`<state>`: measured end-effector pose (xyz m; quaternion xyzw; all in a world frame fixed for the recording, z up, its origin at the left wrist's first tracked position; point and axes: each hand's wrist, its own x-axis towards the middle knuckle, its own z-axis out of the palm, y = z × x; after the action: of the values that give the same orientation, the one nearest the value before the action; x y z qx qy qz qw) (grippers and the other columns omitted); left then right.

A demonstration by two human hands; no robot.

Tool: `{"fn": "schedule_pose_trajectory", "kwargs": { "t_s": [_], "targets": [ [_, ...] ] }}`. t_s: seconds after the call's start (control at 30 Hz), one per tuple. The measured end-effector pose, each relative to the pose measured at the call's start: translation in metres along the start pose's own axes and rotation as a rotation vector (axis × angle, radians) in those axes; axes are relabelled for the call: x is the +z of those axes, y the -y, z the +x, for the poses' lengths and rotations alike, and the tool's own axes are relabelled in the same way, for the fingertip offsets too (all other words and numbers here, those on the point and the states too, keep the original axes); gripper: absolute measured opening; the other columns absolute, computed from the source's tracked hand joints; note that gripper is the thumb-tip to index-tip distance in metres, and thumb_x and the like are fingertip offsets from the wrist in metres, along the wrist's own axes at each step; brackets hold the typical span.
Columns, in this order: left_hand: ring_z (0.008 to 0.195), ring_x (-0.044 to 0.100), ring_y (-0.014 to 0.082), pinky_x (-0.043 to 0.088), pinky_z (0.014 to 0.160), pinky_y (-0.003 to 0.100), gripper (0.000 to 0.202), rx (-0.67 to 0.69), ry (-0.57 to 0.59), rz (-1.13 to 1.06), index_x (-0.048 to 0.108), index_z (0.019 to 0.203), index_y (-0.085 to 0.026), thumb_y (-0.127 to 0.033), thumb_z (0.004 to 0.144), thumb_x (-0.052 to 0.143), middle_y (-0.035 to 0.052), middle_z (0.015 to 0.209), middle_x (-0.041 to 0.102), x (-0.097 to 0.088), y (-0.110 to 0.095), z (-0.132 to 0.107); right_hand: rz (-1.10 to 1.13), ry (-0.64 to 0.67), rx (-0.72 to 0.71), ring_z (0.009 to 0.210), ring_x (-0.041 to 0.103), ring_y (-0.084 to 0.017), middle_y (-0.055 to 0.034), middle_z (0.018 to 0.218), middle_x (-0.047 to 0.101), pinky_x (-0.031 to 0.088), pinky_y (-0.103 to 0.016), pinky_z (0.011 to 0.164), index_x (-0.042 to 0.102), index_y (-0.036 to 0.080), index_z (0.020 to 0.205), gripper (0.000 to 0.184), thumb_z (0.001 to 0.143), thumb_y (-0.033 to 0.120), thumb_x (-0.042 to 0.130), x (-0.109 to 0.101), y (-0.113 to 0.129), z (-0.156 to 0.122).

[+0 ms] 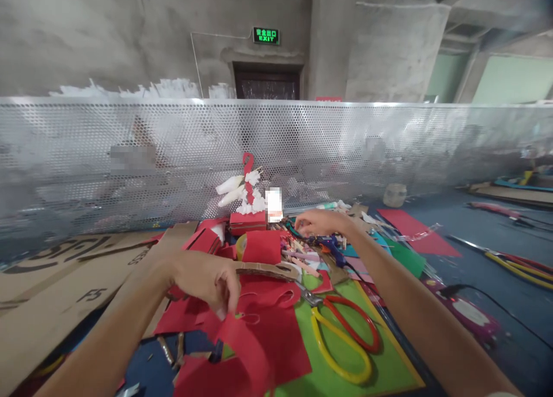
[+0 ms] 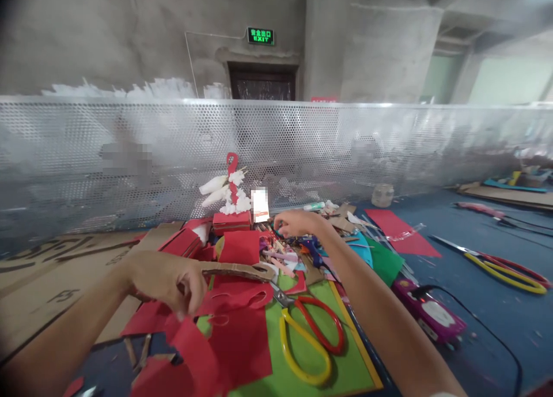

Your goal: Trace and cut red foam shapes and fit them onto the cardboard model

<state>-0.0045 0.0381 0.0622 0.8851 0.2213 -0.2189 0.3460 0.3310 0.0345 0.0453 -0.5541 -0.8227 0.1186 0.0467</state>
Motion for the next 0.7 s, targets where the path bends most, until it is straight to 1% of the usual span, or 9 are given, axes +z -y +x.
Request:
{"fn": "schedule_pose_trajectory", "kwargs": {
  "t_s": [0.1,0.2,0.3,0.43,0.53,0.63,0.7],
  "targets": [
    [0.083,0.07,0.0204,0.052,0.072,0.028,0.021,-0.091,0.024,0.054,0.079,0.091,-0.024,-0.021,0.073,0.069,0.0026,0.086,0.078,0.002,0.005,0.009,-0.057,-0.065,0.043,0.092,0.067,-0.023,-0.0102,0.106,0.075,0.042,-0.025,0.069,0.07,0.016,0.113,0.026,0.089,0.02,0.059,0.005,-0.006,0.005],
    [0.085,0.071,0.0218,0.052,0.073,0.029,0.02,-0.135,0.002,0.106,0.077,0.089,-0.023,-0.017,0.071,0.068,0.0038,0.088,0.078,0.004,0.01,0.018,-0.09,-0.126,0.085,0.097,0.067,-0.024,-0.0108,0.111,0.074,0.043,-0.025,0.074,0.069,0.016,0.115,0.027,0.091,0.019,0.055,0.017,-0.008,0.013],
    [0.082,0.071,0.0223,0.052,0.067,0.028,0.019,-0.178,-0.017,0.163,0.076,0.084,-0.021,-0.015,0.068,0.067,0.0045,0.086,0.078,0.006,0.016,0.022,-0.116,-0.181,0.122,0.103,0.067,-0.025,-0.0116,0.116,0.073,0.044,-0.027,0.08,0.066,0.017,0.119,0.03,0.094,0.02,0.05,0.031,-0.01,0.019],
    [0.075,0.069,0.0201,0.048,0.061,0.026,0.022,-0.246,-0.07,0.196,0.075,0.084,-0.022,-0.014,0.066,0.065,0.0027,0.086,0.078,0.006,0.019,0.019,-0.166,-0.229,0.159,0.111,0.065,-0.027,-0.012,0.124,0.07,0.044,-0.029,0.088,0.061,0.019,0.129,0.036,0.096,0.02,0.048,0.047,-0.015,0.033],
    [0.068,0.067,0.0178,0.044,0.056,0.024,0.023,-0.274,-0.089,0.228,0.076,0.087,-0.023,-0.018,0.068,0.065,0.0017,0.086,0.078,0.005,0.02,0.016,-0.217,-0.247,0.206,0.112,0.066,-0.028,-0.0135,0.127,0.069,0.046,-0.032,0.088,0.05,0.021,0.143,0.048,0.096,0.018,0.047,0.05,-0.022,0.054],
    [0.065,0.066,0.0171,0.042,0.053,0.024,0.022,-0.269,-0.119,0.246,0.075,0.091,-0.023,-0.022,0.072,0.064,0.0028,0.086,0.077,0.004,0.022,0.014,-0.277,-0.265,0.255,0.112,0.066,-0.033,-0.0179,0.128,0.067,0.047,-0.038,0.09,0.033,0.022,0.156,0.062,0.095,0.019,0.047,0.044,-0.028,0.082],
    [0.066,0.066,0.0173,0.042,0.054,0.025,0.02,-0.268,-0.134,0.237,0.075,0.09,-0.022,-0.023,0.074,0.063,0.0036,0.085,0.077,0.003,0.021,0.011,-0.311,-0.267,0.286,0.113,0.065,-0.035,-0.0205,0.131,0.064,0.047,-0.042,0.091,0.023,0.023,0.16,0.069,0.095,0.022,0.048,0.037,-0.03,0.102]
  ]
}}
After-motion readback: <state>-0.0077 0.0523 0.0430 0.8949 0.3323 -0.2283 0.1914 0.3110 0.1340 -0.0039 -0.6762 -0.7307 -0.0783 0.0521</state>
